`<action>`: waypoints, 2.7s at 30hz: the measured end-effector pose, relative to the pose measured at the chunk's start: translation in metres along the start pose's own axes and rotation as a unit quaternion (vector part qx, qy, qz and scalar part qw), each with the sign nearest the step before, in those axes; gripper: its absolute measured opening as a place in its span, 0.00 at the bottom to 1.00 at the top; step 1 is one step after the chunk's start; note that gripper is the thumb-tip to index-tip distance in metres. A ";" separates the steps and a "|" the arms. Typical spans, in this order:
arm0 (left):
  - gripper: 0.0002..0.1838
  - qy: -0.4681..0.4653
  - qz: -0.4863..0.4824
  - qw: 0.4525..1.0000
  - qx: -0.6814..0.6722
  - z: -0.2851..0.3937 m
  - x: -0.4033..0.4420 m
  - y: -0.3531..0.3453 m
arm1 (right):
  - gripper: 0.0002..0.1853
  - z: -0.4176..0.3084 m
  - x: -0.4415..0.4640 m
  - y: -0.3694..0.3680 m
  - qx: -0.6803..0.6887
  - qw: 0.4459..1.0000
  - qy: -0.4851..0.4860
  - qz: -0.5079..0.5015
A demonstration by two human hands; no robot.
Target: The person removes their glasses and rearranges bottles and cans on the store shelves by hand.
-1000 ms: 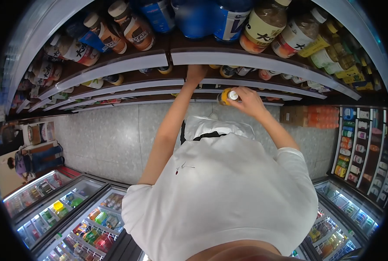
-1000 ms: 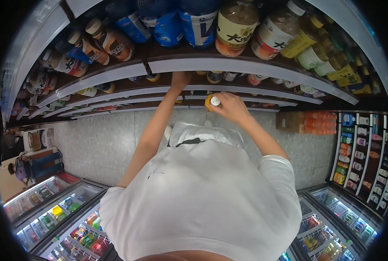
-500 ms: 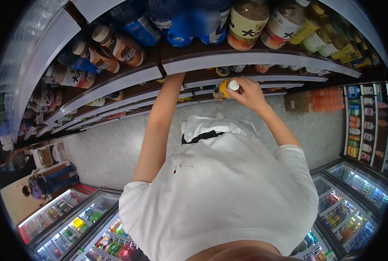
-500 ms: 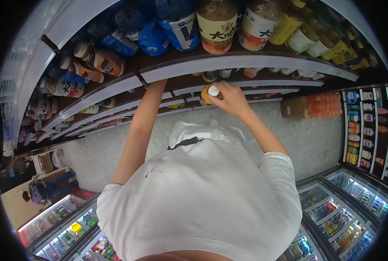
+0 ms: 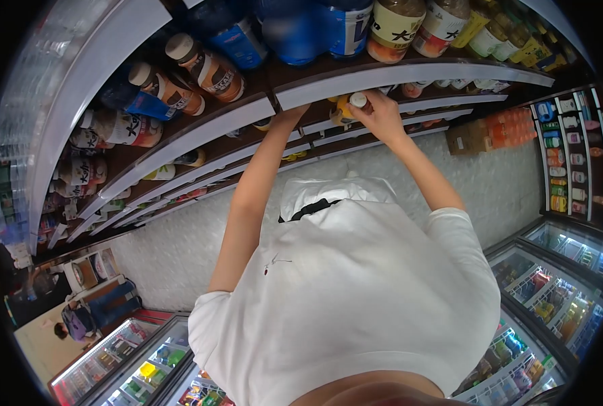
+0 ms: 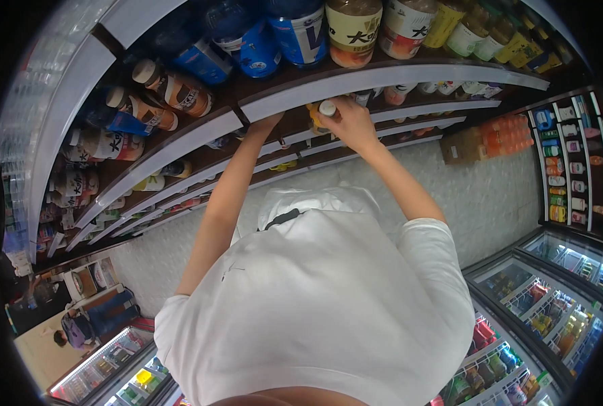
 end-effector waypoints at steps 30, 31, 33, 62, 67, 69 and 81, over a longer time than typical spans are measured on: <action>0.08 0.170 -0.124 0.977 -0.036 -0.011 -0.003 0.085 | 0.13 0.020 0.043 -0.107 -0.187 0.980 0.057 -0.019; 0.08 0.173 -0.122 0.977 -0.030 -0.011 -0.003 0.086 | 0.13 0.019 0.044 -0.107 -0.190 0.980 0.060 -0.021; 0.09 0.176 -0.119 0.977 -0.025 -0.009 -0.003 0.086 | 0.13 0.018 0.046 -0.106 -0.198 0.978 0.066 -0.026; 0.09 0.104 -0.182 0.978 0.011 0.049 0.036 -0.042 | 0.33 0.096 -0.010 -0.025 -0.094 0.985 -0.146 -0.017; 0.09 0.037 -0.110 0.992 -0.039 0.027 0.019 -0.050 | 0.32 0.091 -0.006 -0.035 -0.061 0.991 -0.101 -0.062; 0.12 0.142 -0.110 0.979 -0.096 0.006 0.007 -0.052 | 0.31 0.082 -0.003 -0.044 -0.063 0.993 -0.076 -0.072; 0.13 0.297 -0.232 0.926 -0.003 0.016 0.021 0.023 | 0.23 0.058 0.004 -0.071 -0.049 0.996 -0.057 -0.057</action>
Point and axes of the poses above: each hand's wrist, its own x-axis towards the middle knuckle, its own y-axis out of the back of the hand, z = x × y, the point moved 8 cm from there along x, towards the middle knuckle, and after that the axes turned 9 degrees about y, right-handed, at the moved point
